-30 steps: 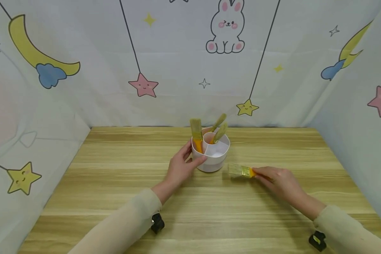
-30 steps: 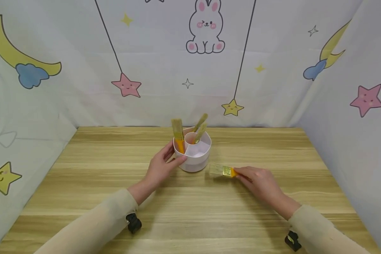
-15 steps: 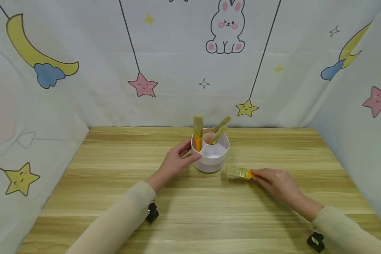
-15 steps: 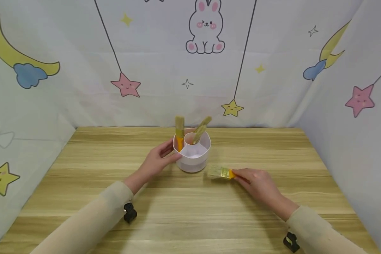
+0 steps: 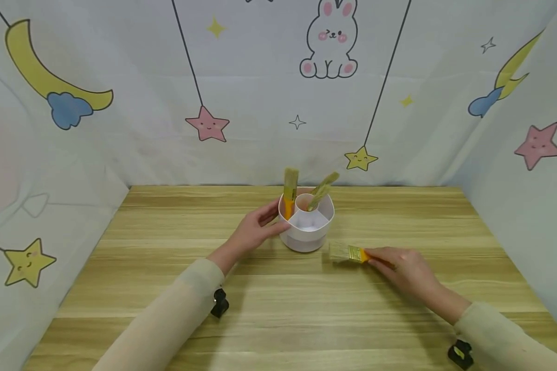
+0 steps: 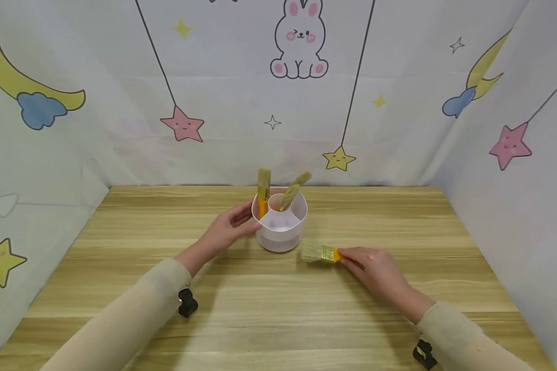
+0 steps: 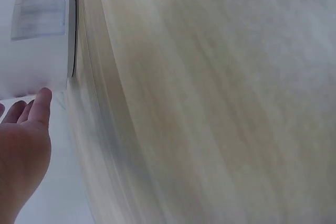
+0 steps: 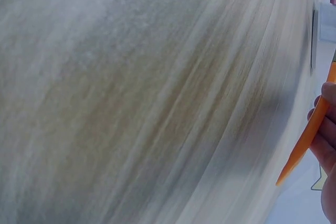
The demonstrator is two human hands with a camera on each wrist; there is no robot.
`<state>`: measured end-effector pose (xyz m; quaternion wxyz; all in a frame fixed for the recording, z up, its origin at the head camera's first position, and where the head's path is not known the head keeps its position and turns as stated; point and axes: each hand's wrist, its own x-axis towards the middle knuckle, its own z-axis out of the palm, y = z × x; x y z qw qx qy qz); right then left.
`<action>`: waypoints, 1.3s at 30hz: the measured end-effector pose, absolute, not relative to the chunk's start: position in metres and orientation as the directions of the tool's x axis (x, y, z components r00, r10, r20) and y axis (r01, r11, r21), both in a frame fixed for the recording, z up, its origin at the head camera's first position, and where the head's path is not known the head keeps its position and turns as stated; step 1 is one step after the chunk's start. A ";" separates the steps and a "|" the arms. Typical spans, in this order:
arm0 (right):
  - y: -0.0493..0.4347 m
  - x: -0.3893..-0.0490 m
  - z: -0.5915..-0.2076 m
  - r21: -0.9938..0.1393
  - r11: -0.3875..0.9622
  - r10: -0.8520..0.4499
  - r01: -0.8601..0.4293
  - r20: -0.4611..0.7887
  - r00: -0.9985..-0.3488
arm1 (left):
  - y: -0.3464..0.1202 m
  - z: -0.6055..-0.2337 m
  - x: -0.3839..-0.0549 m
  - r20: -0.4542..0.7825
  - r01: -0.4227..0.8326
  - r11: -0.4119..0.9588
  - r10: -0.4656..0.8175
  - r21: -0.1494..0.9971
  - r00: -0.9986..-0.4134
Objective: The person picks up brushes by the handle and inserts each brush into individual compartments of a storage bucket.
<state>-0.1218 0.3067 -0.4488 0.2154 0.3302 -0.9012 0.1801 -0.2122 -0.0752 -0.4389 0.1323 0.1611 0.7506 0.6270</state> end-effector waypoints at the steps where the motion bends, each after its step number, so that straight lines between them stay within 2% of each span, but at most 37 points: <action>1: 0.306 -0.122 -0.449 -0.185 0.717 -0.516 -0.672 0.507 -0.690 | -0.076 -0.438 -0.211 -0.005 0.066 0.165 0.398 0.984 -0.917; 8: 0.306 -0.123 -0.449 -0.198 0.705 -0.510 -0.682 0.527 -0.680 | -0.072 -0.434 -0.191 -0.039 -0.002 0.134 0.272 0.991 -0.961; 14: 0.307 -0.125 -0.449 -0.175 0.702 -0.515 -0.691 0.546 -0.661 | -0.055 -0.432 -0.163 -0.005 0.009 0.106 0.127 0.994 -0.992; 20: 0.307 -0.126 -0.450 -0.170 0.695 -0.513 -0.699 0.564 -0.647 | -0.035 -0.430 -0.147 0.022 0.025 0.063 0.049 0.998 -0.999; 28: 0.305 -0.125 -0.450 -0.178 0.691 -0.502 -0.701 0.579 -0.643 | -0.025 -0.432 -0.144 0.043 0.044 0.061 0.014 0.997 -0.999; 39: 0.303 -0.123 -0.447 -0.181 0.698 -0.500 -0.692 0.568 -0.653 | -0.026 -0.437 -0.157 0.103 0.104 0.038 0.027 0.994 -0.994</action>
